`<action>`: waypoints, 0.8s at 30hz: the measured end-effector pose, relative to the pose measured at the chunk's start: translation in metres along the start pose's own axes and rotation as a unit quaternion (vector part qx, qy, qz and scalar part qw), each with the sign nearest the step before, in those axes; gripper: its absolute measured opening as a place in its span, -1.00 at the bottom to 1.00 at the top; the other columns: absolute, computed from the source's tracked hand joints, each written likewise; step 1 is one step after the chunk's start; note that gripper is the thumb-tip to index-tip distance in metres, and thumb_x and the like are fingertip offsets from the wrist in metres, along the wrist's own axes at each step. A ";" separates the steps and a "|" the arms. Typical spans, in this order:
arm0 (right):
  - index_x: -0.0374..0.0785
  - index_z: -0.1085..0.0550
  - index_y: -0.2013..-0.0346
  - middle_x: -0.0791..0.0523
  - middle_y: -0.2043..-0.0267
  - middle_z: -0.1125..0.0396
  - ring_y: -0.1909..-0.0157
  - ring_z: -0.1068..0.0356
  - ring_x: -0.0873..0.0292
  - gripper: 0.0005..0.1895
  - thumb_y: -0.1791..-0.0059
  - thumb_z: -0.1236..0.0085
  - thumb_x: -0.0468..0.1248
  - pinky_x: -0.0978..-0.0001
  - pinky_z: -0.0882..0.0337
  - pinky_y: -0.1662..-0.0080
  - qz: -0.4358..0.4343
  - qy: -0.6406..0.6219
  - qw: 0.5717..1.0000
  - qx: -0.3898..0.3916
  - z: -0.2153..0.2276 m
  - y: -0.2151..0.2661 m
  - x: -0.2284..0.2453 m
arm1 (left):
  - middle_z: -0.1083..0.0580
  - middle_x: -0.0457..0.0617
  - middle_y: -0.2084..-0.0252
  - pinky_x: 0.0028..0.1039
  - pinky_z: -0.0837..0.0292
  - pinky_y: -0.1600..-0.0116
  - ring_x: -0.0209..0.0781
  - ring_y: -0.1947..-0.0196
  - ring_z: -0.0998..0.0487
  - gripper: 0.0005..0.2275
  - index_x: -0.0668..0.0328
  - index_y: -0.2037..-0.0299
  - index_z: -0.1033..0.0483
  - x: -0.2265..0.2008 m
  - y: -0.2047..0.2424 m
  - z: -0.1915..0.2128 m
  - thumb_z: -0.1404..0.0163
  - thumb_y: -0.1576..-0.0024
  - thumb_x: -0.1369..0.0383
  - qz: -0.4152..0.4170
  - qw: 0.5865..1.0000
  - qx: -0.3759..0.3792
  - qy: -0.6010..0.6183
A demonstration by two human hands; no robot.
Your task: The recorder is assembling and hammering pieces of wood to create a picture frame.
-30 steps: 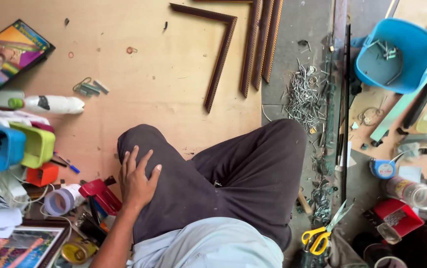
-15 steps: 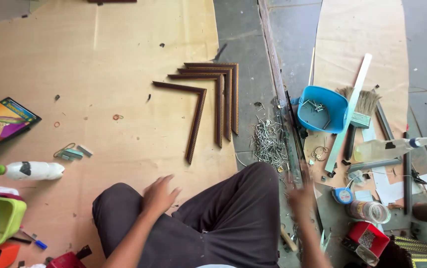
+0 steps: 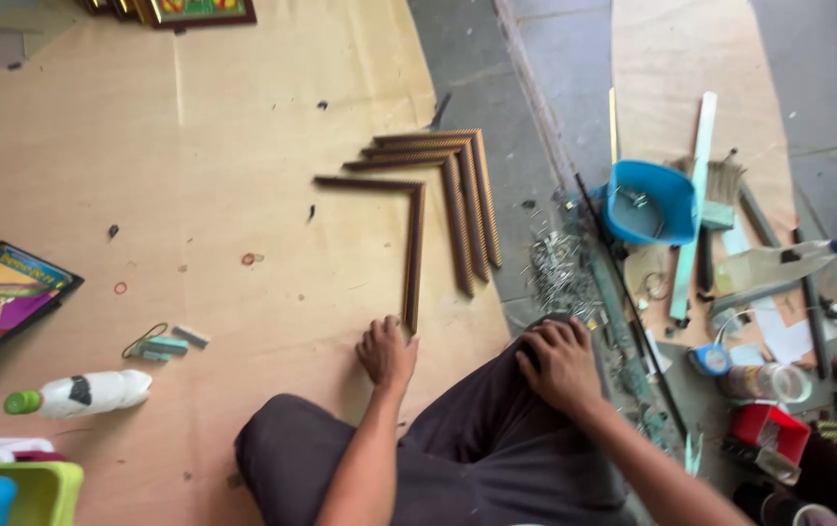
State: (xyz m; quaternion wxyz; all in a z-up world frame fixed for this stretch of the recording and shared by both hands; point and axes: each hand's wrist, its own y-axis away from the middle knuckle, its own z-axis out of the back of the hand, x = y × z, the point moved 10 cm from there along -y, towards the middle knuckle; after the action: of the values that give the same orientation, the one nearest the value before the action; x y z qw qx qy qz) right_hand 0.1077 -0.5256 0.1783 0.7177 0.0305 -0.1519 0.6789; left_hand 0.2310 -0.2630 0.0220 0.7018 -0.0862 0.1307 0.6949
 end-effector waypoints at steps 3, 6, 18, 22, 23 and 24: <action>-0.12 -0.53 0.05 0.09 0.04 -0.40 -0.20 -0.30 0.03 -0.62 0.06 -0.17 -0.01 0.02 -0.05 -0.37 0.004 0.032 0.997 0.067 -0.024 -0.028 0.003 | -0.47 -0.08 0.00 -0.11 -0.30 -0.20 -0.02 -0.10 -0.49 -0.74 -0.15 0.00 -0.48 0.011 -0.007 -0.009 -0.12 -0.13 0.16 0.022 0.999 0.020 0.039; -0.10 -0.42 -0.14 0.05 0.03 -0.36 -0.15 -0.32 -0.02 -0.53 0.01 -0.13 -0.02 0.07 -0.18 -0.26 0.012 0.008 0.993 0.118 -0.060 -0.068 -0.004 | -0.45 -0.02 -0.02 -0.08 -0.30 -0.17 0.03 -0.08 -0.48 -0.64 -0.07 -0.09 -0.45 0.004 -0.009 0.024 -0.13 -0.09 0.18 0.054 0.994 0.020 0.096; -0.05 -0.39 -0.21 -0.15 -0.20 -0.26 -0.30 -0.16 -0.19 -0.39 0.11 -0.18 0.00 -0.21 -0.06 -0.29 0.063 0.003 0.996 -0.057 -0.156 -0.150 0.009 | -0.40 0.06 -0.04 -0.06 -0.29 -0.13 0.10 -0.05 -0.44 -0.42 0.03 -0.18 -0.45 -0.013 -0.024 0.026 -0.22 0.03 0.00 -0.004 0.999 -0.028 0.036; -0.12 -0.44 -0.14 -0.08 -0.03 -0.31 -0.19 -0.24 -0.13 -0.55 0.05 -0.16 -0.17 -0.14 -0.16 -0.21 0.022 -0.012 0.999 0.039 -0.157 -0.165 -0.006 | -0.43 -0.02 0.02 -0.09 -0.29 -0.14 0.05 -0.06 -0.45 -0.58 -0.05 0.03 -0.53 -0.025 -0.035 0.018 -0.24 0.07 0.06 0.043 0.998 -0.037 0.006; -0.12 -0.44 -0.14 -0.08 -0.03 -0.31 -0.19 -0.24 -0.13 -0.55 0.05 -0.16 -0.17 -0.14 -0.16 -0.21 0.025 -0.016 0.999 0.041 -0.151 -0.165 -0.007 | -0.43 -0.02 0.02 -0.09 -0.29 -0.14 0.05 -0.06 -0.45 -0.58 -0.05 0.03 -0.53 -0.024 -0.038 0.012 -0.24 0.07 0.06 0.047 0.998 -0.038 0.003; -0.12 -0.43 -0.12 -0.06 0.02 -0.32 -0.12 -0.29 -0.12 -0.56 0.06 -0.15 -0.19 -0.08 -0.22 -0.15 -0.007 -0.063 0.996 0.055 -0.147 -0.165 -0.012 | -0.46 -0.01 0.06 -0.09 -0.33 -0.11 0.06 -0.01 -0.49 -0.61 -0.02 0.08 -0.52 -0.020 -0.039 0.009 -0.24 0.07 0.10 0.053 0.998 -0.045 0.004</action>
State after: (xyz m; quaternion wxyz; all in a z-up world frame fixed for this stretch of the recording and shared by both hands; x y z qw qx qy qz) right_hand 0.2952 -0.5132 0.0615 0.7090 0.1138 -0.1583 0.6777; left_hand 0.2704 -0.2804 0.0345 0.6590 -0.1137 0.1064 0.7359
